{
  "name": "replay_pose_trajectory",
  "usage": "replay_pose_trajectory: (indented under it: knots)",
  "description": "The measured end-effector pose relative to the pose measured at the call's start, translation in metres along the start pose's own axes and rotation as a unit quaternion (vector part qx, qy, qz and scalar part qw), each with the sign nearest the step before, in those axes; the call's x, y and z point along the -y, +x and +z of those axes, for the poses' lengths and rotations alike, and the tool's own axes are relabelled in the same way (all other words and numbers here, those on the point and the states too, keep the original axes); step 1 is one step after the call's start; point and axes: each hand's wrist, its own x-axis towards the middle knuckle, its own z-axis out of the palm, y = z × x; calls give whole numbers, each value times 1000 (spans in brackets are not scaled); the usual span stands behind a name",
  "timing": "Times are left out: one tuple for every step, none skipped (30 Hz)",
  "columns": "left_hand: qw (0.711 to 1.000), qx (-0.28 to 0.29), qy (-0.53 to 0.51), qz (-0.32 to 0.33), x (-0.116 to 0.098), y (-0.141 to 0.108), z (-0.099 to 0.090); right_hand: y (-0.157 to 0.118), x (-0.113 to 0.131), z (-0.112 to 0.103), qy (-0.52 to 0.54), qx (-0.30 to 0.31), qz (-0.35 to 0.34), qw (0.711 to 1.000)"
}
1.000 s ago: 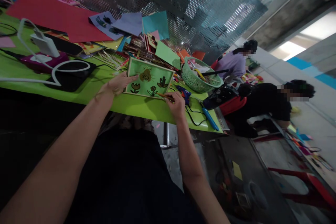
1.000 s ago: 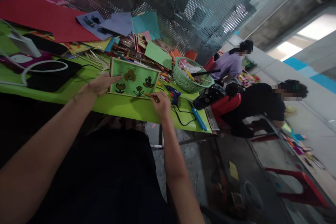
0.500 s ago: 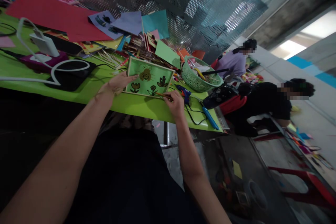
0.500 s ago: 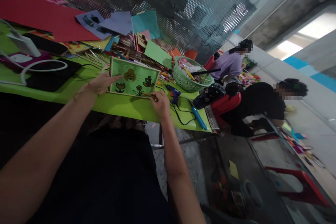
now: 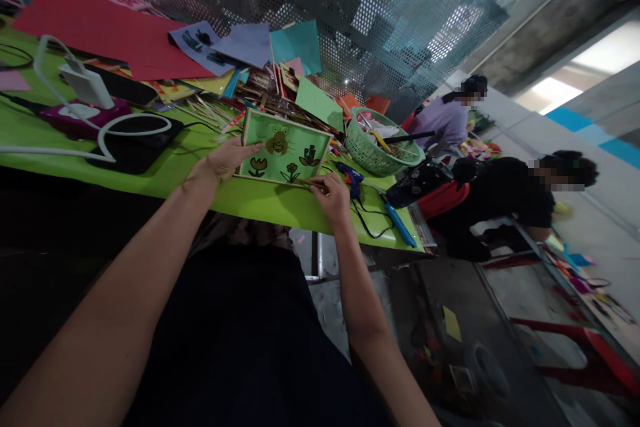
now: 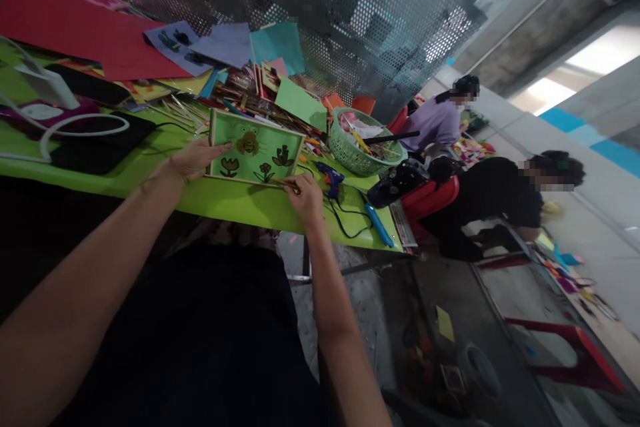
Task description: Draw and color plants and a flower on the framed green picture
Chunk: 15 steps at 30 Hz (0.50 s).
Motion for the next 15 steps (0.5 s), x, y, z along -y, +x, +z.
replay_pose_trajectory:
  knots:
    - [1000,4,1,-2,0,0,0,0,0,0,1,2,0,1000]
    - [1000,7,2,-3,0,-1,1,0,0,1,1,4,0,1000]
    - [1000,8,1,-3,0,-1,1,0,0,1,1,4,-1,1000]
    - [1000,7,-1,-2,0,-1,1,0,0,1,2,3,-1,1000]
    - [1000,5,-3,0,0,-1,2,0,0,1,2,0,-1,1000]
    - [1000,2,-5,3,0,-1,2,0,0,1,2,-6,0,1000]
    - [1000,-1,-7,5,0,0,2,0,0,1,2,-12,2,1000]
    - [1000,-3,-9,6,0,0,2,0,1,0,0,-16,5,1000]
    - [1000,-4,-10,7,0,0,2,1,1,0,-1,-16,8,1000]
    - [1000,-4,-11,6,0,0,1,1,2,0,-2,-13,10,1000]
    - [1000,-4,-12,6,0,0,1,1,2,0,-2,-7,11,1000]
    - [1000,-4,-13,6,1,0,1,1,2,0,0,-2,10,1000]
    - [1000,-4,-15,6,1,0,1,1,2,0,2,0,9,1000]
    - [1000,-5,-15,6,1,0,1,1,2,0,3,-3,9,1000]
    - [1000,-7,-15,6,1,1,1,1,2,0,2,-7,10,1000]
